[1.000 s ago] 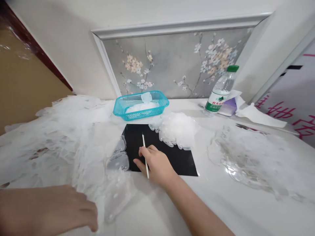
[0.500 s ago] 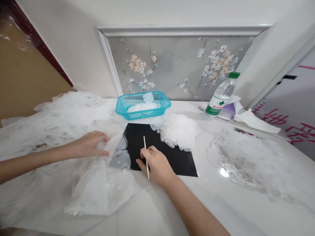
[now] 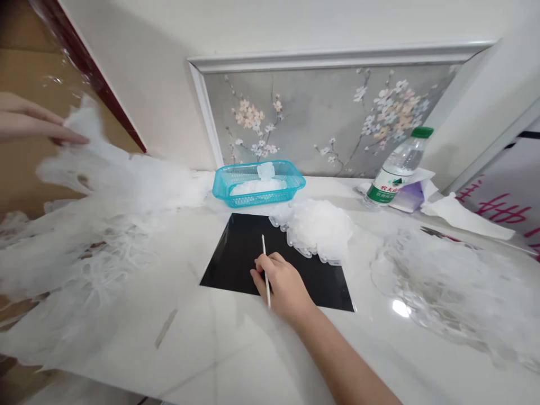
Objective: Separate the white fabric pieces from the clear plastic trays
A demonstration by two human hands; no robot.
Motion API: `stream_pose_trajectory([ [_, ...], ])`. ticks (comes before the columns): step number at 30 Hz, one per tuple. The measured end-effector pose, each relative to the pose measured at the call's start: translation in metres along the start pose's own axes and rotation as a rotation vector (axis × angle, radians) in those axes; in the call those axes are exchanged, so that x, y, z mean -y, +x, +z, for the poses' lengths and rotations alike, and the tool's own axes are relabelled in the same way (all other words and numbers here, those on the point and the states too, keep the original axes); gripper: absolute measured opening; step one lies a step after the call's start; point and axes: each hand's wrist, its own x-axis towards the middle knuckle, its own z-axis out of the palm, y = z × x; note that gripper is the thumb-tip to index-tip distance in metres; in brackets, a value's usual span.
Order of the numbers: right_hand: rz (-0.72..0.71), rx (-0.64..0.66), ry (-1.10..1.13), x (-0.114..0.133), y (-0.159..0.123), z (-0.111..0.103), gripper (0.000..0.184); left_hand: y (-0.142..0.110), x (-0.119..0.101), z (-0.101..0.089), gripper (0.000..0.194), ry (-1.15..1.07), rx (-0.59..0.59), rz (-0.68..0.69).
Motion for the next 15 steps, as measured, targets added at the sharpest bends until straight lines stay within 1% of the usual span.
stream_pose_trajectory([
  [1, 0.004, -0.012, 0.012, 0.000, 0.000, 0.000, 0.009, -0.012, -0.015, 0.006, 0.037, 0.090, -0.056, -0.055],
  [2, 0.012, -0.025, 0.030, 0.001, -0.001, 0.000, 0.010, -0.027, -0.034, 0.017, 0.038, 0.133, -0.058, -0.059],
  [3, 0.029, -0.039, 0.053, 0.001, -0.001, -0.001, 0.010, -0.044, -0.056, 0.033, 0.039, 0.153, -0.015, -0.017],
  [4, 0.055, -0.052, 0.084, 0.002, -0.001, -0.002, 0.010, -0.063, -0.079, 0.052, 0.037, 0.181, 0.004, 0.049],
  [5, 0.087, -0.058, 0.125, 0.003, -0.001, -0.003, 0.011, -0.081, -0.100, 0.074, 0.031, 0.214, 0.046, 0.184],
  [6, 0.120, -0.059, 0.178, 0.004, -0.001, -0.004, 0.012, -0.098, -0.119, 0.096, 0.025, 0.215, 0.118, 0.341],
  [8, 0.159, -0.054, 0.304, 0.005, -0.001, -0.006, 0.017, -0.126, -0.148, 0.140, 0.018, 0.145, 0.237, 0.621],
  [9, 0.165, -0.054, 0.372, 0.005, 0.000, -0.007, 0.020, -0.137, -0.158, 0.160, 0.015, 0.081, 0.282, 0.749],
  [10, 0.171, -0.054, 0.444, 0.004, 0.000, -0.007, 0.023, -0.146, -0.165, 0.176, 0.013, 0.012, 0.306, 0.842],
  [11, 0.184, -0.063, 0.520, 0.003, 0.001, -0.006, 0.026, -0.154, -0.170, 0.190, 0.013, -0.034, 0.325, 0.902],
  [13, 0.235, -0.114, 0.671, 0.000, 0.004, -0.004, 0.030, -0.163, -0.178, 0.205, 0.015, -0.097, 0.342, 1.050],
  [15, 0.294, -0.192, 0.754, -0.003, 0.006, -0.003, 0.032, -0.166, -0.182, 0.207, 0.015, -0.171, 0.371, 1.102],
])
